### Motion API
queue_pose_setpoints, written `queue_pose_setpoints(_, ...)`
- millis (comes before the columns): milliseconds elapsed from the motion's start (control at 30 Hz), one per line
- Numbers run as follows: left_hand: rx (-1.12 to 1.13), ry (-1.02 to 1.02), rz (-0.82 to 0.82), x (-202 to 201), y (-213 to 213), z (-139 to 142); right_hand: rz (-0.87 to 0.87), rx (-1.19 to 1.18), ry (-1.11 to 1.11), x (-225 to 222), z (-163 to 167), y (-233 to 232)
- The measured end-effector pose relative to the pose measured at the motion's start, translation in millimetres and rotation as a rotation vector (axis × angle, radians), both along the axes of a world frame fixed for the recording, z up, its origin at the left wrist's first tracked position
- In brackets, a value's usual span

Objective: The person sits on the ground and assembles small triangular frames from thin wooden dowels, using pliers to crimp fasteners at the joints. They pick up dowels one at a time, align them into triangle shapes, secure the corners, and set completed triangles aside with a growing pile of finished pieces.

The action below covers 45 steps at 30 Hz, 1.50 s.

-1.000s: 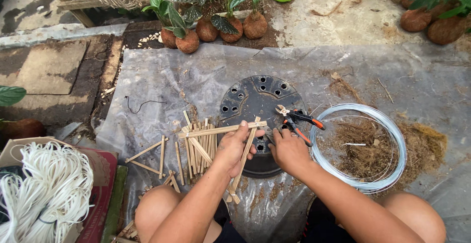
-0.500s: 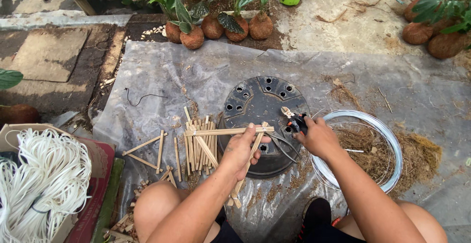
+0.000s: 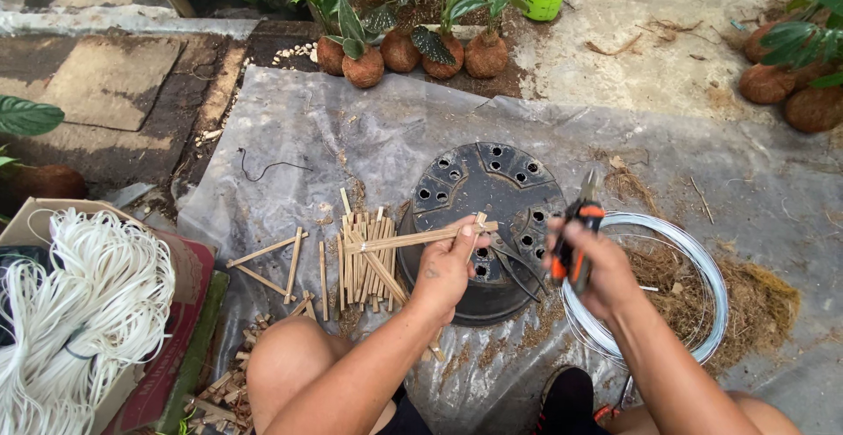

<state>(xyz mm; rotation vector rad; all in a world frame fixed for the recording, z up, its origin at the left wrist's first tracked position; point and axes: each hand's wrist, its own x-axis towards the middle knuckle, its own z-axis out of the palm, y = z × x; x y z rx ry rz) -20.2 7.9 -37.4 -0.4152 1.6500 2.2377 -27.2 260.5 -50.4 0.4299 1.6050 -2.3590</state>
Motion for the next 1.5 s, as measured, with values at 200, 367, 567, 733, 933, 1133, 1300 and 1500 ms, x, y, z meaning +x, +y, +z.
queue_pose_setpoints(200, 0.093, 0.116, 0.087, -2, 15, 5, 0.299, 0.989, 0.130, 50, 27, -58)
queue_pose_setpoints(367, 0.146, 0.058, 0.073, 3, 19, 9, 0.284, 1.319, 0.149, 48, 58, -77)
queue_pose_setpoints(567, 0.099, 0.129, 0.088, 9, 26, 5, 0.310, 1.406, 0.268, 43, 66, -77)
queue_pose_setpoints(733, -0.018, 0.159, 0.083, 14, 32, 2, 0.303, 1.475, 0.315, 43, 62, -78)
queue_pose_setpoints(933, -0.056, 0.184, 0.061, 17, 33, 5, 0.300, 1.463, 0.291, 42, 61, -78)
queue_pose_setpoints(1133, -0.045, 0.176, 0.066, 17, 32, 5, 0.315, 1.462, 0.312, 41, 60, -77)
queue_pose_setpoints(1300, -0.064, 0.180, 0.058, 17, 32, 6, 0.349, 1.436, 0.282, 39, 61, -74)
queue_pose_setpoints(1500, -0.058, 0.171, 0.059, 16, 32, 4, 0.343, 1.536, 0.314, 40, 60, -76)
